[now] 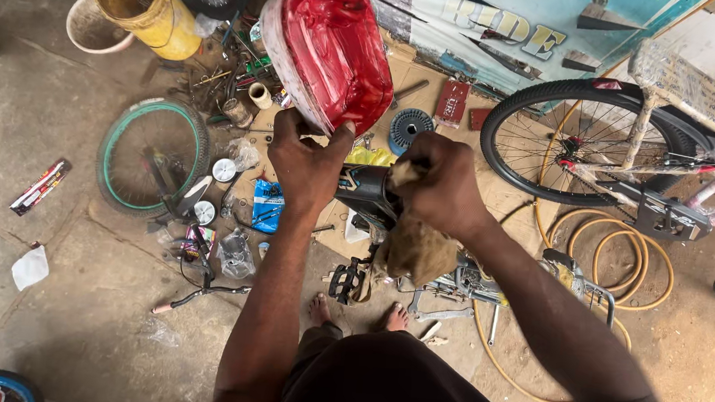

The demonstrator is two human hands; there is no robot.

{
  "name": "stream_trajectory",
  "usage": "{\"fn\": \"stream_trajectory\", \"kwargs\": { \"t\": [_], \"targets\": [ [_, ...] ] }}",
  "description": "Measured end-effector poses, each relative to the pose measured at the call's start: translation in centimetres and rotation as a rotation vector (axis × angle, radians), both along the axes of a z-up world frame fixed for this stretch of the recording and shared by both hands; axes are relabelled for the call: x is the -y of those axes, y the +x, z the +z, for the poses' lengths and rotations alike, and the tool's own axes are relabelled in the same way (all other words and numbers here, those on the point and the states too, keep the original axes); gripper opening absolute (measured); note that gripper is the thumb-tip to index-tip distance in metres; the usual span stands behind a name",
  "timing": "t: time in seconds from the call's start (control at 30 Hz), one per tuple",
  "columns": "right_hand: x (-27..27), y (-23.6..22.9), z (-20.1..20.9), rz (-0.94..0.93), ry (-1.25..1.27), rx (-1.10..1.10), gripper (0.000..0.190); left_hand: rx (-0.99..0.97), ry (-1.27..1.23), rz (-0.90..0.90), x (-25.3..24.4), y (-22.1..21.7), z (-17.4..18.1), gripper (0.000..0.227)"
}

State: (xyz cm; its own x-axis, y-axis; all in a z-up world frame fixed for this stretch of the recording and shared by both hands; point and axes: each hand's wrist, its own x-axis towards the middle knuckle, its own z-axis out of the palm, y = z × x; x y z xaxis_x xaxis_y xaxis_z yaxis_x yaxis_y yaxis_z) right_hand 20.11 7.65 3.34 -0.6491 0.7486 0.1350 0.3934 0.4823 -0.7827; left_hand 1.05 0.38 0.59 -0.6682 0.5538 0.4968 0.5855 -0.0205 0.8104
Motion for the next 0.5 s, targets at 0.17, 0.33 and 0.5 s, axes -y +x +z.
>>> {"fn": "stream_trajectory", "kwargs": {
  "t": [0.17, 0.33, 0.5],
  "targets": [
    [1.6, -0.4, -1.0, -0.14, -0.634, -0.435, 0.032, 0.132, 0.051, 0.01, 0.2, 0.0, 0.0, 0.045],
    [4.1, 4.1, -2.1, -0.035, -0.561, -0.123, 0.018, 0.066, -0.018, 0.075, 0.9, -0.3, -0.4, 0.044],
    [4.2, 3.7, -3.3, -0.094, 0.055, -0.43, 0.03, 0.099, -0.02, 0.032, 0.3, -0.4, -0.5, 0.041]
  ]
}}
